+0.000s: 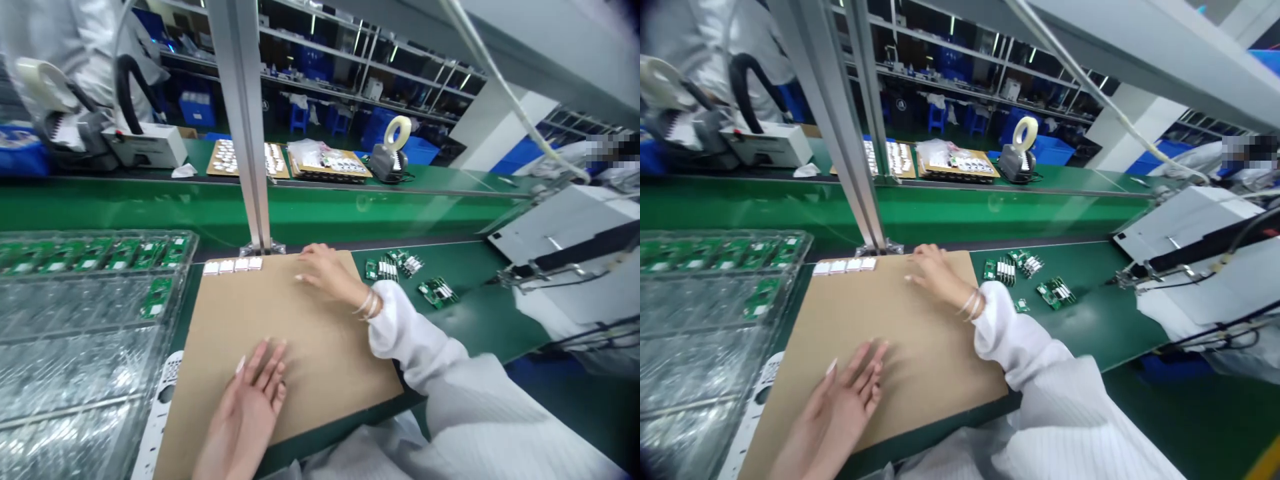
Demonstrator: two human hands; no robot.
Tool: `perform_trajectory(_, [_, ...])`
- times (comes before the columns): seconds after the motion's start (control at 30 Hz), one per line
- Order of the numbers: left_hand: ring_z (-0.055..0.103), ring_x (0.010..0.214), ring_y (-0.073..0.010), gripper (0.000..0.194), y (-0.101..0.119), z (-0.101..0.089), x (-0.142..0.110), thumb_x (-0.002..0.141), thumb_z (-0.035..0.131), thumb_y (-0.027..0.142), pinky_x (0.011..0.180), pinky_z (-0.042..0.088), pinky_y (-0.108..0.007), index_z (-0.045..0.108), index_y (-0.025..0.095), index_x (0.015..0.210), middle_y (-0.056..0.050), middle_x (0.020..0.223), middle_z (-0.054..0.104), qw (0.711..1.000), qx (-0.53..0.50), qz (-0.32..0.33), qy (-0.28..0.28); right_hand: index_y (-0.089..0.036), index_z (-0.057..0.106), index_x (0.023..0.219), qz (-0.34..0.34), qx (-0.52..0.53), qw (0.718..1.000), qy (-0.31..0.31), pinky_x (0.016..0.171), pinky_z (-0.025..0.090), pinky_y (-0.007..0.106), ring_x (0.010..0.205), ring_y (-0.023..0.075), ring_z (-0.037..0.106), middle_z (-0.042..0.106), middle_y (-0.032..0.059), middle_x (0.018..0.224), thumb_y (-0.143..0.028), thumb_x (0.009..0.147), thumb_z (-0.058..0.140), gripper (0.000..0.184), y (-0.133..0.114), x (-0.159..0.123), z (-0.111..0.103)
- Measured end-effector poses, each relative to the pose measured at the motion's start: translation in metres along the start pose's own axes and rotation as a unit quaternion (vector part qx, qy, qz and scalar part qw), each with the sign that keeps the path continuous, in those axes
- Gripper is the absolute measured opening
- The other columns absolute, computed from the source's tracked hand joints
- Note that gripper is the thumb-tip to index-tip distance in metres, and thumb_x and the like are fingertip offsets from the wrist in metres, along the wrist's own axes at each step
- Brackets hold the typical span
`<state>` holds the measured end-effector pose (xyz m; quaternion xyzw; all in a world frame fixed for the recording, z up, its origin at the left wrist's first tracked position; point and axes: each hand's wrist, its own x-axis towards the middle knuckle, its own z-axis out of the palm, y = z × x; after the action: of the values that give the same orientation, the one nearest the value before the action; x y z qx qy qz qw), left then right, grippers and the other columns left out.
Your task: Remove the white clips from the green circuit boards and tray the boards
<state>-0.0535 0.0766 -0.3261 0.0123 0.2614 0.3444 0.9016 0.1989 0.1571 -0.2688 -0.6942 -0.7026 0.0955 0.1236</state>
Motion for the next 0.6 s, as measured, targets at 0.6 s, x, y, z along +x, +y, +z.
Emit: perform_trajectory(0.6, [0.066,0.074,-0.0153,0.044,-0.025,0.05,0.008,0.096,0.027,0.02,0.062,0.053,-0.026,0.032,0.019,0.139,-0.009,0.098,0.068,0.987,0.019,-0.06,0.151,-0.014,0.041,0.14,0.17,-0.121,0.961,-0.18,0.112,0.021,0.041,0.123,0.0201,0.024,0.024,0.0096,0.129,-0.023,0.078,0.076,0.072,0.149,-0.038,-0.026])
